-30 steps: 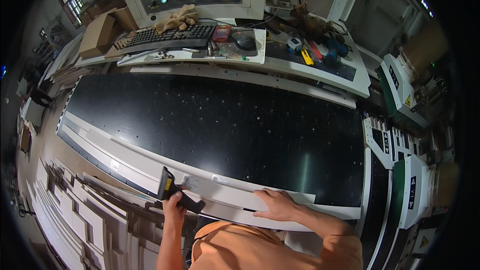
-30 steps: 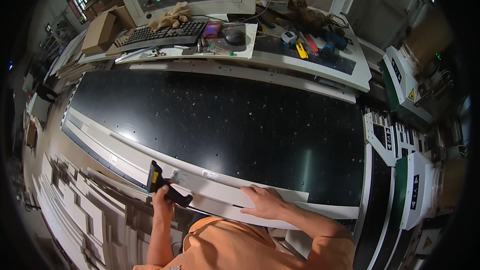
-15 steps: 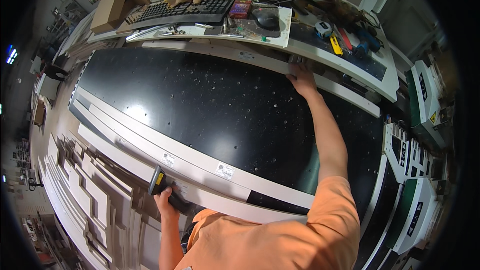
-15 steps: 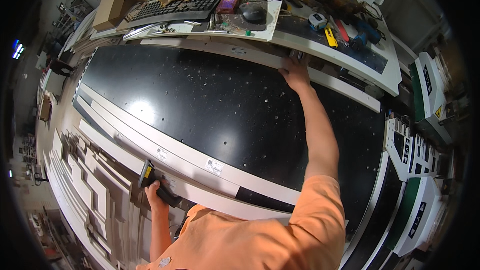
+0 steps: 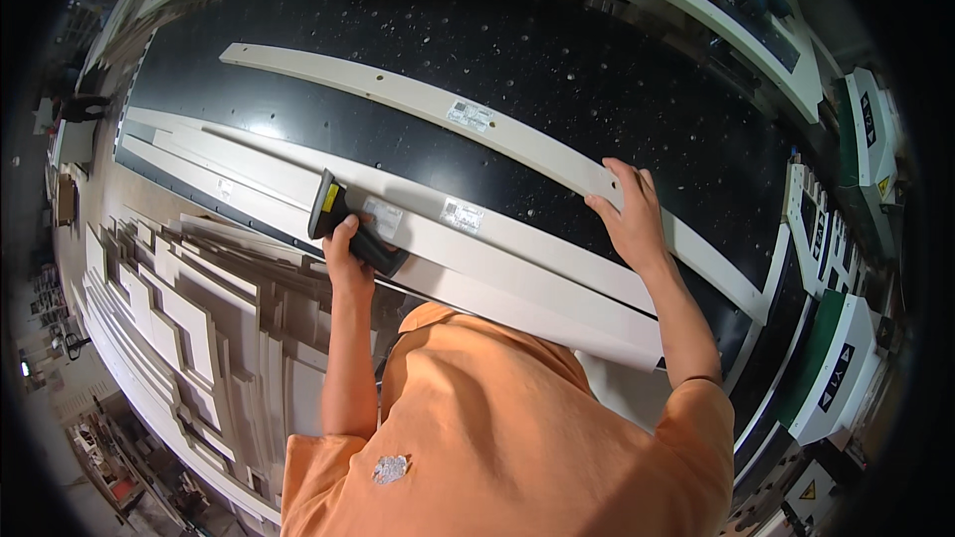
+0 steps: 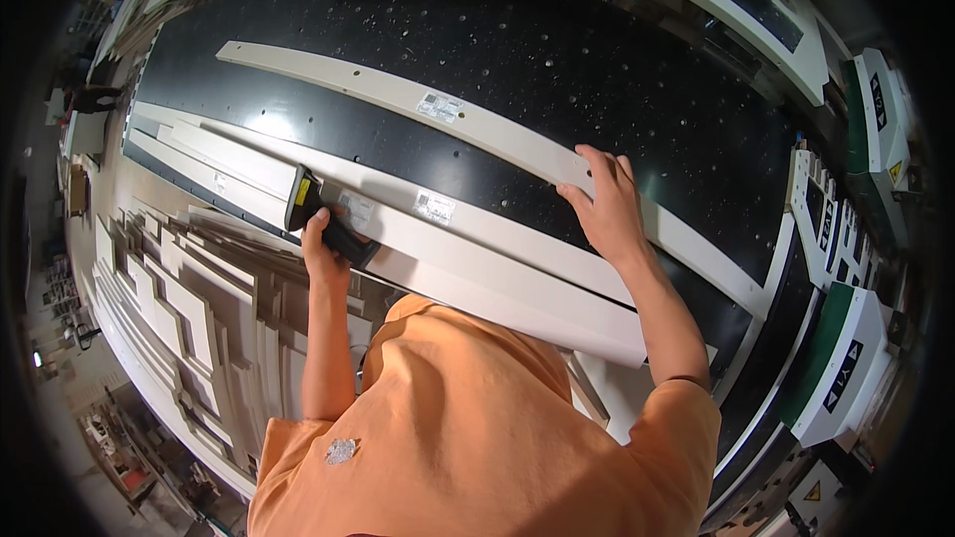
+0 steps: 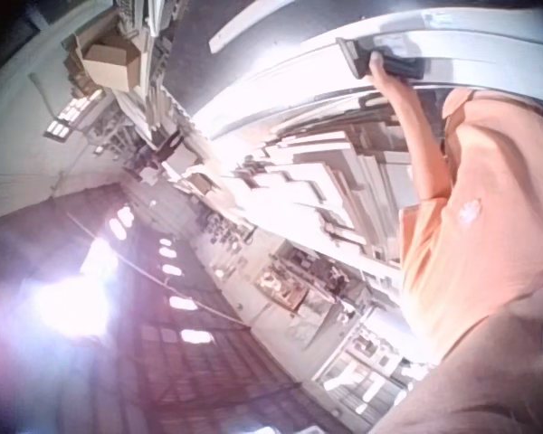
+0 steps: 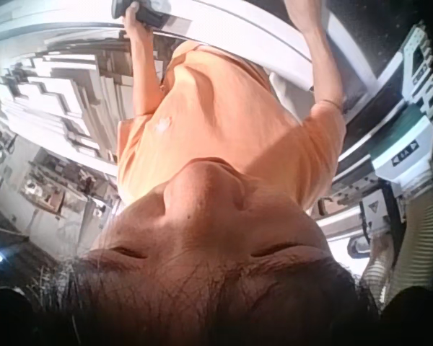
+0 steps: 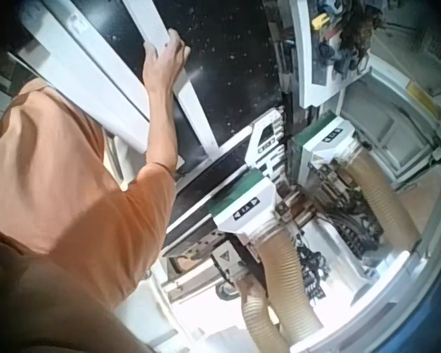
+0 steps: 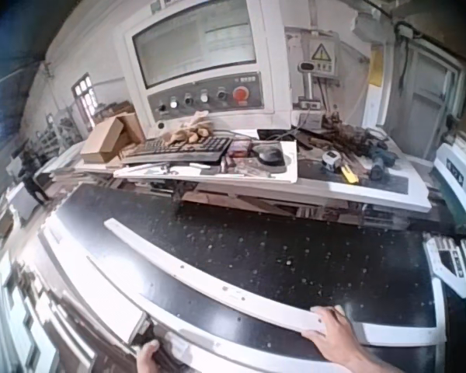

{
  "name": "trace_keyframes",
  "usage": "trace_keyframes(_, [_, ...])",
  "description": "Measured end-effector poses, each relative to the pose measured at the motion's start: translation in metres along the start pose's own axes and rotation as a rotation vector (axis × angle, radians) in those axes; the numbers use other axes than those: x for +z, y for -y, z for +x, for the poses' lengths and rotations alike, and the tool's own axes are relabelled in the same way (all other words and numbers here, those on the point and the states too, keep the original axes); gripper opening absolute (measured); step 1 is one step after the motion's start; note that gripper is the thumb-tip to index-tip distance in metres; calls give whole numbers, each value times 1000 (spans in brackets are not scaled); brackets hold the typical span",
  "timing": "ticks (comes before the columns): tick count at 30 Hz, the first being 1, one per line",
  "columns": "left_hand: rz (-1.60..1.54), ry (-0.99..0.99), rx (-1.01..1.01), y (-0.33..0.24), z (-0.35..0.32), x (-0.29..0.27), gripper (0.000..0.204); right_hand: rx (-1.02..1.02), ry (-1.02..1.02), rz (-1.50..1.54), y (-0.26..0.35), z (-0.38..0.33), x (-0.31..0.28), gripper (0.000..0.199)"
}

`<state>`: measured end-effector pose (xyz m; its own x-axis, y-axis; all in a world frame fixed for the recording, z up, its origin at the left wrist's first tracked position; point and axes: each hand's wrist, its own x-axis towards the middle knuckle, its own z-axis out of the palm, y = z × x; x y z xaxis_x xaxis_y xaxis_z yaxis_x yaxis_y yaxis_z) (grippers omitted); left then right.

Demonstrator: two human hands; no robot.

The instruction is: The person picks up white wooden planks from a stack, scans each with a handheld barcode scanner, and places them on a black worktable. The person repeats this process for several planks, organizing them on the table.

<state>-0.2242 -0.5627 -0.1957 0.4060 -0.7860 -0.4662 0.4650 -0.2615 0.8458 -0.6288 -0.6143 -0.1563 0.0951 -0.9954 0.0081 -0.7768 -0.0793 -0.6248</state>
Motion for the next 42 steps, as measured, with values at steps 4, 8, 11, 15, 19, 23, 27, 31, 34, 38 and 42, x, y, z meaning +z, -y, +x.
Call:
trace_keyframes(4, [-121, 45, 10, 7, 1, -21, 32, 27, 98, 113, 38, -55, -1, 54])
trace_keyframes(8, [-252, 167, 114, 4, -2, -43, 42, -240, 6, 110, 72, -88, 27, 52])
trace_keyframes(11, [-185, 127, 111, -4, -5, -59, 46, -339, 151, 21, 89, -102, 42, 54])
trace_keyframes(15, [-130, 27, 157, -6, -7, -73, 41, -412, 367, 238, 84, -75, 52, 67])
trace_keyframes(19, [-116, 28, 160, 1, -2, -84, 38, -372, 378, 84, 80, -3, 105, 85])
trace_keyframes(23, [-60, -50, 176, 10, 6, -96, 36, -660, 160, -144, 62, 35, 116, 91])
trace_keyframes(27, [-130, -105, 62, 12, 12, -111, 39, -585, -52, -290, 17, 71, 88, 62])
trace_keyframes(31, [-138, 97, 20, 11, 18, -115, 40, -408, -206, -407, -57, 112, 28, 54])
trace_keyframes(34, [-20, 83, 97, 11, 20, -115, 43, -216, -186, -503, -102, 141, -22, 53])
trace_keyframes(38, [-27, -22, 93, 11, 17, -107, 46, 177, -39, -643, -118, 169, -59, 69])
trace_keyframes(42, [-53, -22, 118, 6, 10, -98, 41, -142, -4, -557, -85, 217, -17, 69])
